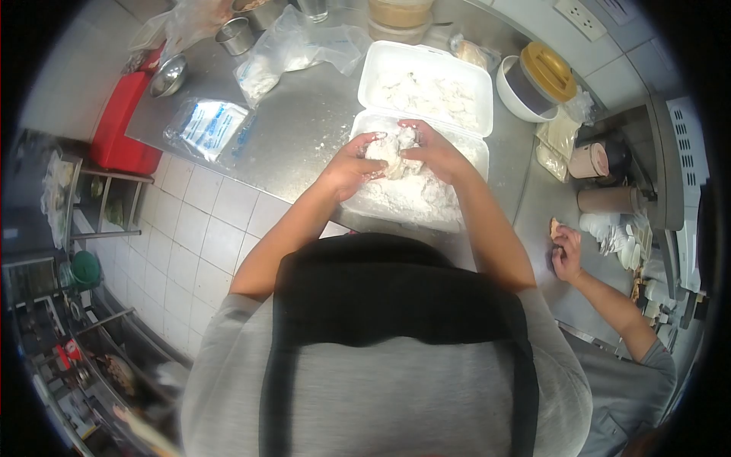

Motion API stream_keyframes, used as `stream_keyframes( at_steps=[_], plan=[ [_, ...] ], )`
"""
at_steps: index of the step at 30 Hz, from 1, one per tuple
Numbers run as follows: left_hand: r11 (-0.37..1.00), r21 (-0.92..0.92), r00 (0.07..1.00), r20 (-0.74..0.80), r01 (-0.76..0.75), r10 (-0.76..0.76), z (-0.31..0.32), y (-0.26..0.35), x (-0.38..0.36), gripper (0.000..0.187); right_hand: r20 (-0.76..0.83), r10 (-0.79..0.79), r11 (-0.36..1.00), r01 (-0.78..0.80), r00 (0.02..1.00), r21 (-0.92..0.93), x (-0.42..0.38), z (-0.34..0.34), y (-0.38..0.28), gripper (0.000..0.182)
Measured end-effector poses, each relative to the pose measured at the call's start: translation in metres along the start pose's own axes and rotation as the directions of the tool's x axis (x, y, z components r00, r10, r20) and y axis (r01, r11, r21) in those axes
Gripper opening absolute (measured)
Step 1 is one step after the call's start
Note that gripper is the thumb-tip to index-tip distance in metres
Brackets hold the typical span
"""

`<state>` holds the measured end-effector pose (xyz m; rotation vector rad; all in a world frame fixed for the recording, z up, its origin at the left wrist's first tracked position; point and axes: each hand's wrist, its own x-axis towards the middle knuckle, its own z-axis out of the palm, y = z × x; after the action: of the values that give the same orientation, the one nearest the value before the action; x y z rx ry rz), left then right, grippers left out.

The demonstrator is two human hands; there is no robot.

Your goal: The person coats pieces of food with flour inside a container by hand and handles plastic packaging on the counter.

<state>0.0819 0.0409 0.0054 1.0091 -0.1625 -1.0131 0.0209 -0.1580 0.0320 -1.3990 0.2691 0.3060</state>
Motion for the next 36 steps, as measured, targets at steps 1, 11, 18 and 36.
stream_keyframes(
  at_steps=[1,11,18,36],
  plan=[
    [0.999,-0.007,0.999,0.004,-0.032,0.032,0.001,-0.001,0.000,0.061,0.000,-0.025,0.999,0.025,1.000,0.040,-0.003,0.002,0.000,0.064],
    [0.921,0.320,0.971,-0.004,-0.224,0.238,0.025,0.010,-0.013,0.045,-0.065,-0.087,0.918,0.105,0.994,0.382,-0.014,0.018,0.007,0.068],
    [0.964,0.222,0.987,-0.033,-0.149,0.160,0.020,0.010,-0.015,0.045,0.025,-0.056,0.846,0.035,0.998,0.532,-0.010,0.017,0.015,0.065],
    [0.182,0.982,0.943,-0.012,-0.051,0.333,0.003,0.025,0.044,0.038,-0.348,0.134,0.980,-0.177,0.928,-0.094,-0.023,0.017,-0.013,0.042]
  ],
)
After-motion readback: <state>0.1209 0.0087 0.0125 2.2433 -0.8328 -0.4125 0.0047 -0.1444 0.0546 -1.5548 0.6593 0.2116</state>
